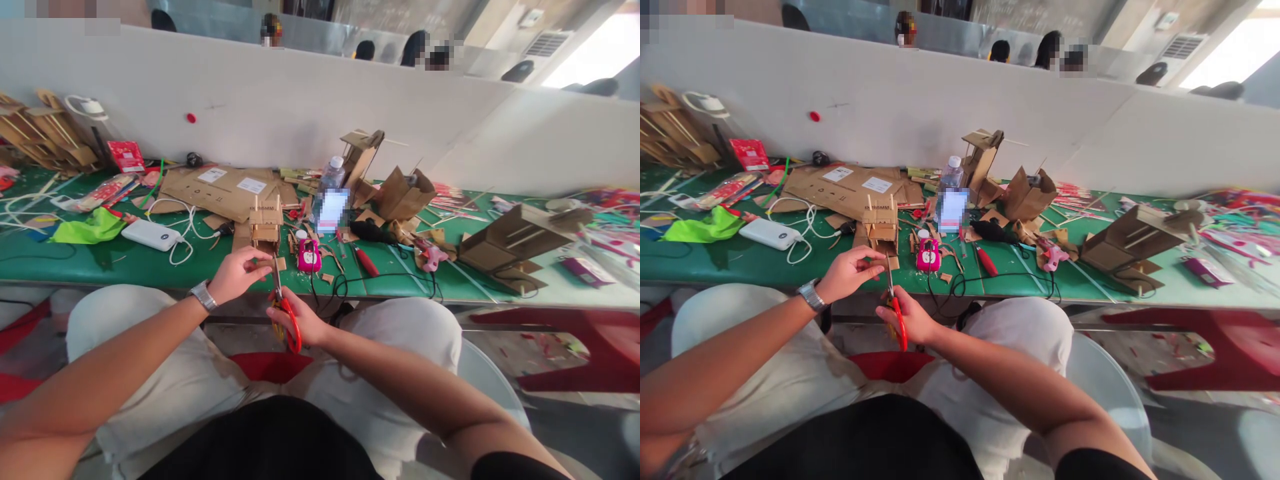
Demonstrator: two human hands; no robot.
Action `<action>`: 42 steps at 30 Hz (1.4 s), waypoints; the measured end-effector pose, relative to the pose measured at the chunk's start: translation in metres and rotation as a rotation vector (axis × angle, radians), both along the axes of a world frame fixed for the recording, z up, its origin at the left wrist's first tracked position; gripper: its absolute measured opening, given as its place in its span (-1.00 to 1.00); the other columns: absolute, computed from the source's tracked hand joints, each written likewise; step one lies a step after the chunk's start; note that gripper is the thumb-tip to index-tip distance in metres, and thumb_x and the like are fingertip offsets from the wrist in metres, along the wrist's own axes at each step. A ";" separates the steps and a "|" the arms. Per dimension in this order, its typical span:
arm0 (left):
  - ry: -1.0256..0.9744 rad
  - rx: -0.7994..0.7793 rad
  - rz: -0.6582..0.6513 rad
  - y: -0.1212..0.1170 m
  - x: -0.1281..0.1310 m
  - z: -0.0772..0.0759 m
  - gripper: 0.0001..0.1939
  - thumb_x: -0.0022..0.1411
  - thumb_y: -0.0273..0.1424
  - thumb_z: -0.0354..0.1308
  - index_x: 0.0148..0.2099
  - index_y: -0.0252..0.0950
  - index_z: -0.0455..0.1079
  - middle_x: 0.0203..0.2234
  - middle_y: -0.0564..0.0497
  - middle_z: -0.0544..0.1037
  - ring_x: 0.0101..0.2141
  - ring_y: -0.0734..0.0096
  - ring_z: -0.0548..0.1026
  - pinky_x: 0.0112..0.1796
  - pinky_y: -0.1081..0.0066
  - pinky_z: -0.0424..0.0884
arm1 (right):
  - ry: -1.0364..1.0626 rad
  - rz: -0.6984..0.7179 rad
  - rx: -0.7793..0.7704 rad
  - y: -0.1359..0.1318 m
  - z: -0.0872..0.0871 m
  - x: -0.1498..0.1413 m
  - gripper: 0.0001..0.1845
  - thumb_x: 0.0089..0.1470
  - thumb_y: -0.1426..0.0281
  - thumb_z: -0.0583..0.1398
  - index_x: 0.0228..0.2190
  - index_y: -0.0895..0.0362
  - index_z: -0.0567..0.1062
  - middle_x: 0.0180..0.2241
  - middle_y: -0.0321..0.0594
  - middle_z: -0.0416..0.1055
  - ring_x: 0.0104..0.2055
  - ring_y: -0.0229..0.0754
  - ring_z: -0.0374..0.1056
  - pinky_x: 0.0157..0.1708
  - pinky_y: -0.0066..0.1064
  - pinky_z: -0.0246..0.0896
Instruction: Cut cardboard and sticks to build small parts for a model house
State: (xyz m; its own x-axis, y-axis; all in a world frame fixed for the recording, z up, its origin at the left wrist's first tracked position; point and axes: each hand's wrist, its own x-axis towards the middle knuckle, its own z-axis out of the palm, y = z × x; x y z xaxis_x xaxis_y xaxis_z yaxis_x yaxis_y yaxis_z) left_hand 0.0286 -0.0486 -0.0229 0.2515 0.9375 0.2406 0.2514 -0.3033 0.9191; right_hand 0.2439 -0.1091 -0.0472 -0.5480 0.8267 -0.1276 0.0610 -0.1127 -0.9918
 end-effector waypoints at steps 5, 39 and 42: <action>-0.096 -0.181 0.004 0.000 0.004 0.002 -0.60 0.17 -0.14 0.45 -0.16 -0.28 0.39 -0.30 -0.03 0.61 -0.55 0.44 0.58 -0.51 0.43 0.51 | -0.141 -0.006 0.096 0.002 0.001 0.002 -0.55 0.14 0.05 0.36 -0.16 0.07 0.38 -0.39 -0.38 0.32 -0.39 -0.28 0.22 -0.37 -0.42 0.21; -0.001 -0.121 -0.058 -0.001 0.001 0.003 -0.64 0.33 -0.09 0.25 -0.36 -0.26 0.40 -0.50 0.03 0.54 -0.44 0.32 0.58 -0.37 0.38 0.50 | -0.202 -0.082 0.170 0.003 -0.010 0.003 -0.56 0.27 -0.05 0.22 -0.30 0.08 0.36 -0.44 -0.35 0.33 -0.40 -0.26 0.20 -0.37 -0.42 0.17; -0.064 -0.135 -0.032 0.000 0.002 0.003 -0.69 0.28 -0.10 0.31 -0.22 -0.25 0.44 -0.44 0.03 0.54 -0.44 0.32 0.59 -0.36 0.37 0.53 | -0.247 -0.078 0.228 0.003 -0.008 0.003 -0.58 0.29 -0.02 0.20 -0.30 0.08 0.38 -0.43 -0.34 0.34 -0.39 -0.25 0.21 -0.35 -0.42 0.17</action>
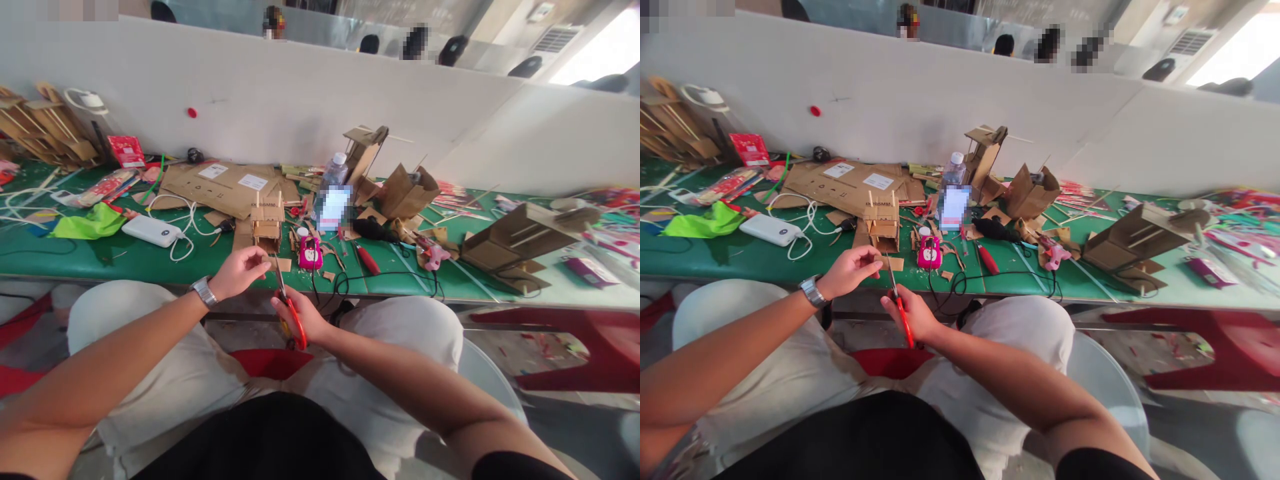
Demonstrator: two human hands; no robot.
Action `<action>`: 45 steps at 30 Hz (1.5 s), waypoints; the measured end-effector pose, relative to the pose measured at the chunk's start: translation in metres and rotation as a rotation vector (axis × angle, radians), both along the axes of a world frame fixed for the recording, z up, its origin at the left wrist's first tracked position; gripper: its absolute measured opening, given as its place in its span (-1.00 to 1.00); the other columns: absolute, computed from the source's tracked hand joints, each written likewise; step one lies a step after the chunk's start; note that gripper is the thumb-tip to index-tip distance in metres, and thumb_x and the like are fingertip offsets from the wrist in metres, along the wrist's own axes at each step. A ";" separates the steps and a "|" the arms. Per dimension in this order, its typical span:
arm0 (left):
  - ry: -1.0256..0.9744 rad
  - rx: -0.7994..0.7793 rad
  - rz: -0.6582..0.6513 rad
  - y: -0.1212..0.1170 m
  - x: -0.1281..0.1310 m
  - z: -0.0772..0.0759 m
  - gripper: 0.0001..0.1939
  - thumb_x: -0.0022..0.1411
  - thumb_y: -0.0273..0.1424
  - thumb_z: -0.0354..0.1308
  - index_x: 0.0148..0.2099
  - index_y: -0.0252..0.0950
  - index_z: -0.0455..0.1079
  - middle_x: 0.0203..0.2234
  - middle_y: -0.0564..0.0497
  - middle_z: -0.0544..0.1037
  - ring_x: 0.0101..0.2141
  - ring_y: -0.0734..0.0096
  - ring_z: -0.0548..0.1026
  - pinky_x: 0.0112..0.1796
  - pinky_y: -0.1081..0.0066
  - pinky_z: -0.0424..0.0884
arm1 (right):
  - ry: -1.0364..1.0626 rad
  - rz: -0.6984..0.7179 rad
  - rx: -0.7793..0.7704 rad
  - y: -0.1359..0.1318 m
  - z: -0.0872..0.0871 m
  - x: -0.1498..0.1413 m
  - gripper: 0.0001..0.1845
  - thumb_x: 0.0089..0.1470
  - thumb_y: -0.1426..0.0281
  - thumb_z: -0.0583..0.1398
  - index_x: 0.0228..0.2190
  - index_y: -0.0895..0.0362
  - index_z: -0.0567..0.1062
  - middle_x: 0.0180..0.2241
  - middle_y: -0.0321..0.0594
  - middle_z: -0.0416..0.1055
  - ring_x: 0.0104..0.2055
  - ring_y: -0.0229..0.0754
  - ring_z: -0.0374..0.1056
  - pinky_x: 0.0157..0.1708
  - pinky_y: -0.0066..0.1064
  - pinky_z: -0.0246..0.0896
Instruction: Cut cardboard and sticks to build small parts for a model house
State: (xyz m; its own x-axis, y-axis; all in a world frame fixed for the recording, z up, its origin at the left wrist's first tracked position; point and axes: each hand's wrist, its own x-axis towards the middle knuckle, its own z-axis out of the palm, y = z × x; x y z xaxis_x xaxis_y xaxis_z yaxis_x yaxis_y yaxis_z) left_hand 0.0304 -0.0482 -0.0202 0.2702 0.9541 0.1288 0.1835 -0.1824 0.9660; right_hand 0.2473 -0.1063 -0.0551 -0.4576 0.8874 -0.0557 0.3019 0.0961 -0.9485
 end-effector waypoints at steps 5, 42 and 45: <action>0.013 0.049 0.032 0.001 -0.002 0.002 -0.73 0.30 -0.16 0.27 -0.30 -0.26 0.44 -0.44 0.02 0.51 -0.42 0.34 0.54 -0.36 0.37 0.49 | -0.096 -0.002 0.084 -0.002 0.008 0.001 -0.65 0.29 0.06 0.21 -0.33 0.07 0.36 -0.44 -0.35 0.38 -0.39 -0.24 0.25 -0.32 -0.41 0.13; 0.154 0.057 -0.006 0.006 -0.014 0.008 -0.71 0.28 -0.17 0.27 -0.28 -0.32 0.53 -0.50 0.02 0.53 -0.49 0.39 0.46 -0.46 0.44 0.36 | -0.016 0.038 0.019 -0.001 0.002 -0.001 -0.62 0.30 0.04 0.19 -0.34 0.09 0.37 -0.44 -0.32 0.33 -0.39 -0.25 0.19 -0.36 -0.42 0.15; 0.207 0.117 0.013 0.007 -0.014 0.007 -0.70 0.30 -0.16 0.26 -0.30 -0.33 0.55 -0.49 0.00 0.55 -0.48 0.40 0.44 -0.46 0.45 0.33 | -0.033 0.041 0.040 0.000 0.002 -0.001 -0.63 0.31 0.06 0.19 -0.35 0.09 0.37 -0.44 -0.33 0.33 -0.39 -0.26 0.19 -0.35 -0.43 0.14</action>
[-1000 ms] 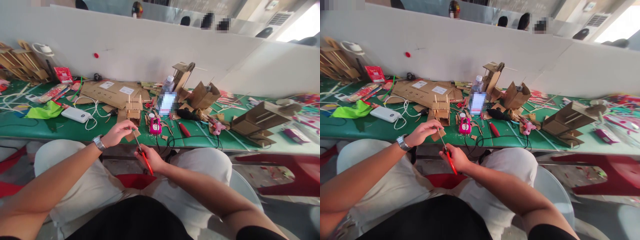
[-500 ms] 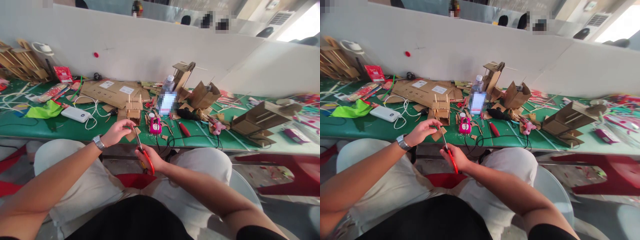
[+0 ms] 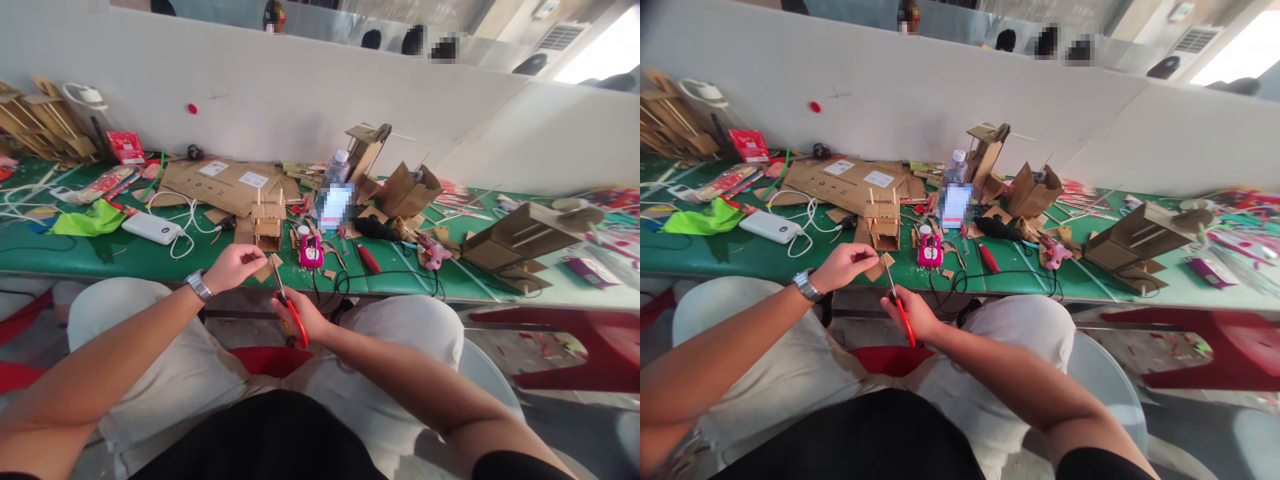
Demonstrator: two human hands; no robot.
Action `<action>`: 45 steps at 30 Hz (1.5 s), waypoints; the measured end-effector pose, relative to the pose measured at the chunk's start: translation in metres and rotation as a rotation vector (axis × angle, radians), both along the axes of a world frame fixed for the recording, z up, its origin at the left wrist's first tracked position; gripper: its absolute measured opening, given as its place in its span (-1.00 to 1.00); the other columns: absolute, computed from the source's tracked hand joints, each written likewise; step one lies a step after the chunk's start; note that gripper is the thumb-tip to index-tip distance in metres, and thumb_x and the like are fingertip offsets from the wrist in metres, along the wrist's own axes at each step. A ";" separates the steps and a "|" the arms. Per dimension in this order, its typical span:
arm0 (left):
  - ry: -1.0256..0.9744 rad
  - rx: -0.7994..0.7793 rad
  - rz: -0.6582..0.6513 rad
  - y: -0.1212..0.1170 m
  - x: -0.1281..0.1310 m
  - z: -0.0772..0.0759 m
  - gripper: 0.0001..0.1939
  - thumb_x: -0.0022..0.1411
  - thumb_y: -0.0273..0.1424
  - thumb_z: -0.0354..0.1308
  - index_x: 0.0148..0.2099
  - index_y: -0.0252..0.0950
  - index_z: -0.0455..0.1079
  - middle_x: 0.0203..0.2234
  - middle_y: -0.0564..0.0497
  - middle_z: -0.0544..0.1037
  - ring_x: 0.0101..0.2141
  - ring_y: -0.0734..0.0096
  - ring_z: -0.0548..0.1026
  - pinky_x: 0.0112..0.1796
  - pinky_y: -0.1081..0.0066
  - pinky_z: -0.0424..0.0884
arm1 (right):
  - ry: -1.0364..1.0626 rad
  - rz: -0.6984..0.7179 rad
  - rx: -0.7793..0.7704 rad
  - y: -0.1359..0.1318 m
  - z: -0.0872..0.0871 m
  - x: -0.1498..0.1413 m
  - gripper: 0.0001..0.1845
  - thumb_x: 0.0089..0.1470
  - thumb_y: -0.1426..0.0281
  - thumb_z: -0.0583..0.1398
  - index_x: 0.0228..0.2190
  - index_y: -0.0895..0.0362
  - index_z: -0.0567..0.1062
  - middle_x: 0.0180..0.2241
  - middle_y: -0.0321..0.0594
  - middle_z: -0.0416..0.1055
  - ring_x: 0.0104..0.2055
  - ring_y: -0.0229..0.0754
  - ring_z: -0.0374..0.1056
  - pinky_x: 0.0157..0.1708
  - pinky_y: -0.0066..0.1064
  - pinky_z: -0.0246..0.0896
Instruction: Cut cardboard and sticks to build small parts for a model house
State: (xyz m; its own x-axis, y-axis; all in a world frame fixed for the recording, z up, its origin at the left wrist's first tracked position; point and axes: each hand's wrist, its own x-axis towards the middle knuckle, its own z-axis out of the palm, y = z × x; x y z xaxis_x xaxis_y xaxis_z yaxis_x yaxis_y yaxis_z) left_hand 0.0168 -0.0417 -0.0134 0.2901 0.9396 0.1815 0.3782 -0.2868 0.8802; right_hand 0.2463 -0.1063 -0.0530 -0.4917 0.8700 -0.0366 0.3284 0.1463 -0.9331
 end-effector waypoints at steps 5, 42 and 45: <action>-0.028 -0.006 0.007 0.003 -0.003 -0.002 -0.71 0.33 -0.19 0.23 -0.31 -0.32 0.53 -0.49 0.01 0.54 -0.47 0.40 0.46 -0.43 0.44 0.36 | -0.005 -0.009 -0.002 0.000 0.001 0.000 -0.66 0.31 0.08 0.18 -0.34 0.09 0.37 -0.44 -0.33 0.34 -0.39 -0.25 0.21 -0.34 -0.42 0.15; -0.113 -0.087 0.101 0.008 -0.006 -0.001 -0.62 0.30 -0.05 0.26 -0.24 -0.31 0.52 -0.55 0.00 0.56 -0.51 0.34 0.55 -0.44 0.40 0.47 | 0.028 -0.025 0.001 0.004 -0.008 0.002 -0.61 0.36 0.03 0.12 -0.33 0.08 0.35 -0.43 -0.33 0.32 -0.39 -0.25 0.21 -0.35 -0.42 0.17; -0.109 -0.068 0.118 0.008 -0.006 0.001 -0.61 0.31 -0.05 0.25 -0.23 -0.32 0.54 -0.58 0.00 0.55 -0.53 0.36 0.53 -0.45 0.42 0.45 | 0.035 -0.035 -0.002 0.004 -0.006 0.002 -0.61 0.35 0.03 0.12 -0.34 0.08 0.34 -0.44 -0.34 0.32 -0.39 -0.26 0.21 -0.34 -0.43 0.17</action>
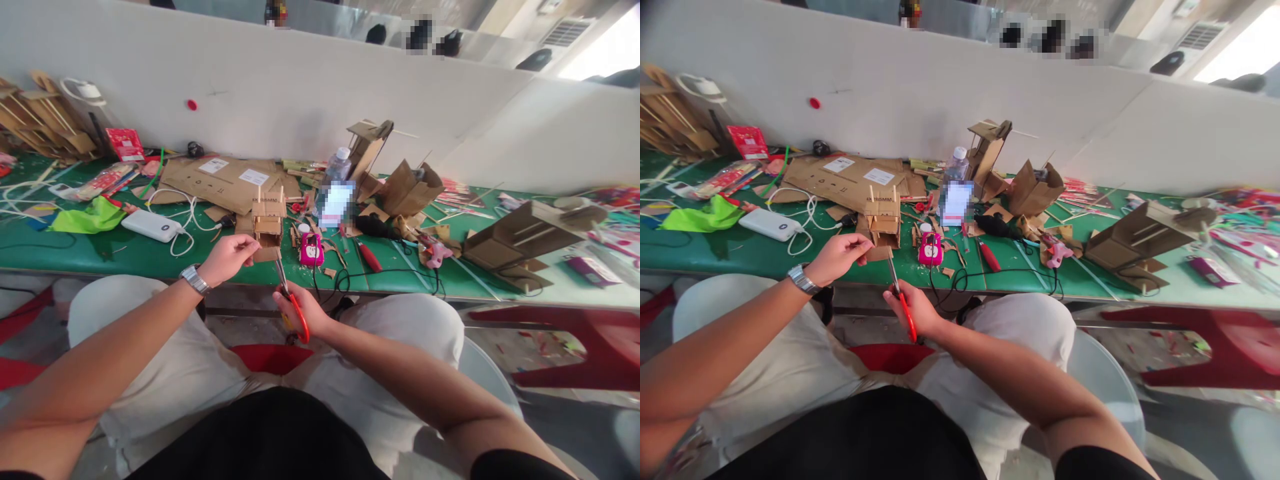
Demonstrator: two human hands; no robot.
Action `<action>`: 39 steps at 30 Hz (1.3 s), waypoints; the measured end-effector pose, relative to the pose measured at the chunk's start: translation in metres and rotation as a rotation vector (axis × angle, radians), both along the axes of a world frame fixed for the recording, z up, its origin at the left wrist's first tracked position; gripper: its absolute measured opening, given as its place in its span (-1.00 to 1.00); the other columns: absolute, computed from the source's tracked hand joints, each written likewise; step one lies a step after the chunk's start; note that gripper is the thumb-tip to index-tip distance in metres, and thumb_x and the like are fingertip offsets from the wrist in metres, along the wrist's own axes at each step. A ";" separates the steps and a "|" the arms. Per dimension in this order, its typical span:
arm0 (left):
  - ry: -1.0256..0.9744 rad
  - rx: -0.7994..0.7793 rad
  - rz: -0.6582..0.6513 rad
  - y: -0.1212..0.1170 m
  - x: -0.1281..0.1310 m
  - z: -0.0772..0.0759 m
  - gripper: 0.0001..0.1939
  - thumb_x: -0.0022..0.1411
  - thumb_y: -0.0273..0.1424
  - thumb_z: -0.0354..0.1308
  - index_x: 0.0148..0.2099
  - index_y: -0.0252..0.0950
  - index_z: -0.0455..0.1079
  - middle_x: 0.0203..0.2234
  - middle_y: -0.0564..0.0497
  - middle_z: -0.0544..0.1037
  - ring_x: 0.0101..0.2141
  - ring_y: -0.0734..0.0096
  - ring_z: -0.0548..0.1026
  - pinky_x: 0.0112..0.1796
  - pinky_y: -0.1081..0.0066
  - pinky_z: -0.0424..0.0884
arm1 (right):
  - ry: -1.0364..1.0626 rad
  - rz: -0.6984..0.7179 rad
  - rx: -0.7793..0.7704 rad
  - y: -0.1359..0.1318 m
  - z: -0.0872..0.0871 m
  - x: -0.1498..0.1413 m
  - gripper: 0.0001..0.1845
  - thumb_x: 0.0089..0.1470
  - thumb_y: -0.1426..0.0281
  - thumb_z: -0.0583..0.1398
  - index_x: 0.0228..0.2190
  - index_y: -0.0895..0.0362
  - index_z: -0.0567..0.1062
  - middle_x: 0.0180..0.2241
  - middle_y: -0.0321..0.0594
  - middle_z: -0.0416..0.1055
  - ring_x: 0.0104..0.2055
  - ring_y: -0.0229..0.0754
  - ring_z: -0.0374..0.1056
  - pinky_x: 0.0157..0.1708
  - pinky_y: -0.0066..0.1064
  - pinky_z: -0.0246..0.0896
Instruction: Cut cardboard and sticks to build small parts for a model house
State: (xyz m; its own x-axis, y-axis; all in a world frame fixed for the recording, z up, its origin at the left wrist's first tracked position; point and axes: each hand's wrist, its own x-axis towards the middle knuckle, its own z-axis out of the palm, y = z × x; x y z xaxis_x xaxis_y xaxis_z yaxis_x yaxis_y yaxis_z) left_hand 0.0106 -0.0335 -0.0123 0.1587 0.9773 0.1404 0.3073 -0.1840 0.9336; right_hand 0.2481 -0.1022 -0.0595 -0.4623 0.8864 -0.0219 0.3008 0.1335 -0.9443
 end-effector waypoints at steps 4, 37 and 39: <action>0.031 0.032 -0.010 -0.003 0.003 0.002 -0.61 0.32 -0.05 0.25 -0.23 -0.31 0.55 -0.57 0.00 0.55 -0.53 0.37 0.52 -0.46 0.43 0.44 | -0.047 0.023 0.015 -0.002 0.006 0.000 -0.63 0.33 0.06 0.16 -0.34 0.08 0.36 -0.43 -0.36 0.32 -0.38 -0.27 0.20 -0.33 -0.44 0.15; 0.246 0.155 -0.009 -0.005 0.002 -0.003 -0.65 0.46 -0.17 0.04 -0.13 -0.29 0.56 -0.23 -0.10 0.62 -0.36 0.34 0.52 -0.35 0.40 0.43 | 0.057 -0.047 -0.088 -0.002 0.002 -0.004 -0.55 0.29 -0.05 0.17 -0.34 0.07 0.36 -0.50 -0.35 0.31 -0.45 -0.25 0.22 -0.40 -0.41 0.19; 0.189 0.075 -0.100 -0.008 0.005 -0.003 -0.53 0.47 -0.05 0.02 -0.29 -0.29 0.49 -0.44 -0.04 0.55 -0.45 0.37 0.47 -0.41 0.42 0.37 | 0.053 -0.031 -0.072 -0.002 0.002 -0.003 -0.58 0.29 -0.01 0.18 -0.34 0.08 0.36 -0.48 -0.35 0.31 -0.44 -0.26 0.20 -0.39 -0.42 0.18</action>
